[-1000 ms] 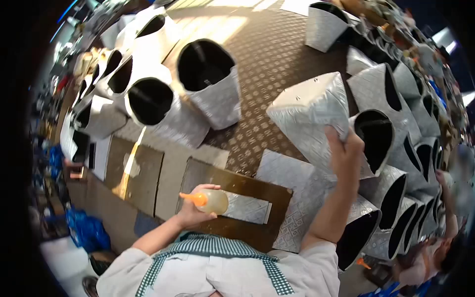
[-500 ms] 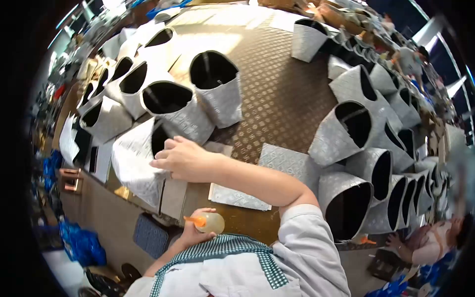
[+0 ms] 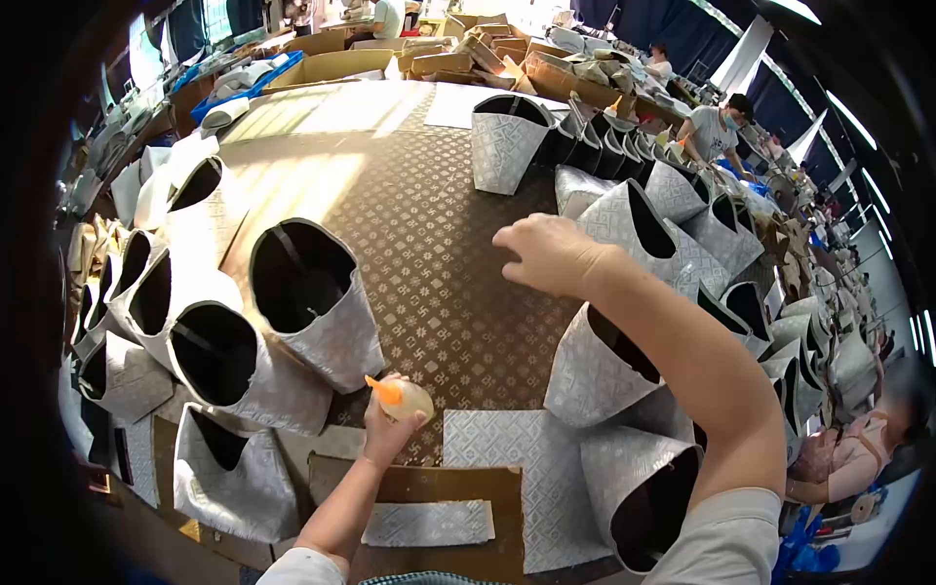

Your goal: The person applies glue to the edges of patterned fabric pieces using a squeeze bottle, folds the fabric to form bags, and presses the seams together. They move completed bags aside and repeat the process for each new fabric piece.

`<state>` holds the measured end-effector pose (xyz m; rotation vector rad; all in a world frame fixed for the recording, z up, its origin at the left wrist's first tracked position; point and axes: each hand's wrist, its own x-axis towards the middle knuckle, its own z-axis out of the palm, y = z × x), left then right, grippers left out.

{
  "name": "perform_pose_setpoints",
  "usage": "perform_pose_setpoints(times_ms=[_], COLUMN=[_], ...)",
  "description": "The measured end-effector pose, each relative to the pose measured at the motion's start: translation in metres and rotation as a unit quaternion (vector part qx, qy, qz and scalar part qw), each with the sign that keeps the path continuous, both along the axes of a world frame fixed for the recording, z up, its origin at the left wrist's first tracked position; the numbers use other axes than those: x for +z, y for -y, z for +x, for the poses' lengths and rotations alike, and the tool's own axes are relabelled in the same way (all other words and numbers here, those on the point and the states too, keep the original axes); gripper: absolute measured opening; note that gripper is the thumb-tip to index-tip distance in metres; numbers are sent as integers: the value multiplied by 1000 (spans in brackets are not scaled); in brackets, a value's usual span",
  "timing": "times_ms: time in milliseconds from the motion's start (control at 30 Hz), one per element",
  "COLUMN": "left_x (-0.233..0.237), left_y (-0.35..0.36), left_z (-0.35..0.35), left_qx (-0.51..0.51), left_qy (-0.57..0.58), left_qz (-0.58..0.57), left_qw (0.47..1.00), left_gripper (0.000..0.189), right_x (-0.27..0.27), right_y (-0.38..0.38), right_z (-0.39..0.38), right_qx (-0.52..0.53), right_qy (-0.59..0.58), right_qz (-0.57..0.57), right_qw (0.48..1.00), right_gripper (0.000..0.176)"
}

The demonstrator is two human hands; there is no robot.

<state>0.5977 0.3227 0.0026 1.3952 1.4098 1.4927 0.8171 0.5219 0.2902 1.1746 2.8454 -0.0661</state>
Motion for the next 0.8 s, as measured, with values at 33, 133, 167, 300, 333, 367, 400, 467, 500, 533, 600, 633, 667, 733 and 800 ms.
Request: perform_pose_setpoints(times_ms=[33,133,167,300,333,367,400,467,500,533,600,633,667,733,800], left_x=[13,-17,-25,-48,-47,-46,-46,-55,-57,-55,-60,-61,-62,-55,-53], left_y=[-26,-93,-104,-118,-117,-115,-117,-115,-112,-110,-107,-105,-104,-103,-105], left_z=[8,26,31,33,34,36,35,34,36,37,36,36,35,36,38], left_qx=[33,57,71,32,36,30,21,7,10,18,14,3,-1,-11,-7], left_qy=[-24,29,19,66,141,168,188,170,172,195,163,178,175,179,196], left_qz=[-38,-2,-3,-30,-47,-51,-47,-34,-40,-58,-47,-47,-51,-64,-54], left_qw=[998,998,997,997,988,984,981,985,984,979,985,983,983,982,979], left_gripper=[70,78,79,82,83,83,83,87,89,92,93,94,94,94,95], right_x=[5,-49,-68,-156,-178,-195,-215,-254,-263,-273,-293,-301,-309,-321,-317], right_y=[-16,-94,-120,-214,-235,-253,-275,-306,-315,-321,-328,-332,-334,-330,-321], right_z=[0,16,17,13,9,3,0,-8,-17,-24,-30,-28,-25,-13,13], right_qx=[-38,-127,-168,-253,-282,-328,-351,-391,-395,-399,-439,-441,-445,-432,-423], right_qy=[-61,-159,-166,-239,-299,-323,-338,-380,-401,-419,-409,-400,-389,-348,-300], right_qz=[-50,-27,-28,44,52,64,74,67,60,55,56,72,88,73,74], right_qw=[996,979,971,936,910,885,870,836,824,814,798,800,802,829,852], right_gripper=[37,42,50,71,73,80,84,94,95,96,96,96,95,89,84])
